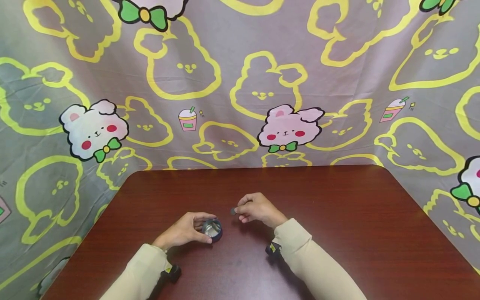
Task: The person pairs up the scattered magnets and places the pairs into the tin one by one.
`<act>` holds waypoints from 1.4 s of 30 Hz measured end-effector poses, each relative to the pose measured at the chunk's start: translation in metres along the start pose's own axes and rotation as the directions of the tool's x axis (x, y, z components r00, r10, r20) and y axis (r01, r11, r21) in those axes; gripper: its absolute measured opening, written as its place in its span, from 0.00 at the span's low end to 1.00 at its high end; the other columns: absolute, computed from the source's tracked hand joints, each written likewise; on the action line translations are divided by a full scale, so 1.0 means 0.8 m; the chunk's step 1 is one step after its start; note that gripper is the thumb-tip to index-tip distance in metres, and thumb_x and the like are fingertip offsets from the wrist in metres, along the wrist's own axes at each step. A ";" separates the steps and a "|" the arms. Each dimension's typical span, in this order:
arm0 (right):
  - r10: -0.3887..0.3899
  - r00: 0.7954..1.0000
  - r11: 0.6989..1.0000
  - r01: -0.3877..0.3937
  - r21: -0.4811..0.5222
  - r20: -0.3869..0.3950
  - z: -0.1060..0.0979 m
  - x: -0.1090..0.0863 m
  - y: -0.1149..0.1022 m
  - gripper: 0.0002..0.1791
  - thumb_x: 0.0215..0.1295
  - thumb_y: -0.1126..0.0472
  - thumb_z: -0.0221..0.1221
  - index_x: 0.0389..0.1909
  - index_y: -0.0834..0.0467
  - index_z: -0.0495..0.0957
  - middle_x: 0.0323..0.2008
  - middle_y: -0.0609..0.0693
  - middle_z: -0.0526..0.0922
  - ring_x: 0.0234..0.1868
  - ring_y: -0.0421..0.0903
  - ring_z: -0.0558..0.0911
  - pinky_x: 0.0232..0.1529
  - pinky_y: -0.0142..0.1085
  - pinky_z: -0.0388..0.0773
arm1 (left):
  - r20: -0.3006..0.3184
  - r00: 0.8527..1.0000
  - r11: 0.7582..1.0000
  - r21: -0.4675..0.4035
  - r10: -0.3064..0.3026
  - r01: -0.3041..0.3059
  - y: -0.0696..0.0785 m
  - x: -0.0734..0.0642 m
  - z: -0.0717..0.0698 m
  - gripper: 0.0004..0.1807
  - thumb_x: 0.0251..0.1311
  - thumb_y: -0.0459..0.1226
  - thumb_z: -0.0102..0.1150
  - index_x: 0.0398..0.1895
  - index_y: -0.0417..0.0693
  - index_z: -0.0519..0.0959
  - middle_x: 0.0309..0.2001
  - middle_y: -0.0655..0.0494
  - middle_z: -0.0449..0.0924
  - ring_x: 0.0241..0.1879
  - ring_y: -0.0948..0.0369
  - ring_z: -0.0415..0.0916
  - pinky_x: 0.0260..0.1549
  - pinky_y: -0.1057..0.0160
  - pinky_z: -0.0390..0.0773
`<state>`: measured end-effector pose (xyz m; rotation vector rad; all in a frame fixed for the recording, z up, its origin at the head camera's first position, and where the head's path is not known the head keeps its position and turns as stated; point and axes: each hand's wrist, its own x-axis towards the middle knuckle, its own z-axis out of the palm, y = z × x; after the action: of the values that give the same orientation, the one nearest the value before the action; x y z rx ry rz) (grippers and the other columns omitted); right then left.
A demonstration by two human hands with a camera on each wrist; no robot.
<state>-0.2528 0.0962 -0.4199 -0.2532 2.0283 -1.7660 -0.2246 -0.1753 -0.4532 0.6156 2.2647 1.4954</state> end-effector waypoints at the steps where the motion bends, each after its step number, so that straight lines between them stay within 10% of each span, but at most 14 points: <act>1: -0.002 1.000 1.000 0.002 0.004 0.006 0.003 -0.001 0.000 0.07 0.62 0.69 0.65 0.35 0.69 0.77 0.22 0.52 0.80 0.21 0.40 0.79 0.28 0.33 0.82 | 0.000 1.000 1.000 0.003 0.004 -0.004 -0.001 0.000 0.000 0.35 0.48 0.29 0.77 0.62 0.31 0.74 0.58 0.42 0.79 0.59 0.48 0.76 0.56 0.56 0.76; 42: -0.057 0.998 0.996 0.059 -0.071 0.037 0.078 0.016 0.017 0.07 0.59 0.69 0.67 0.34 0.66 0.80 0.19 0.48 0.79 0.18 0.40 0.78 0.22 0.33 0.80 | 0.000 1.000 0.999 -0.032 -0.009 0.009 -0.002 -0.001 -0.001 0.35 0.50 0.30 0.77 0.63 0.34 0.75 0.56 0.44 0.81 0.56 0.53 0.77 0.55 0.56 0.77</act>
<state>-0.2350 0.0376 -0.4411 -0.3659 2.0815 -1.7128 -0.2244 -0.1768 -0.4541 0.5947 2.2359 1.5246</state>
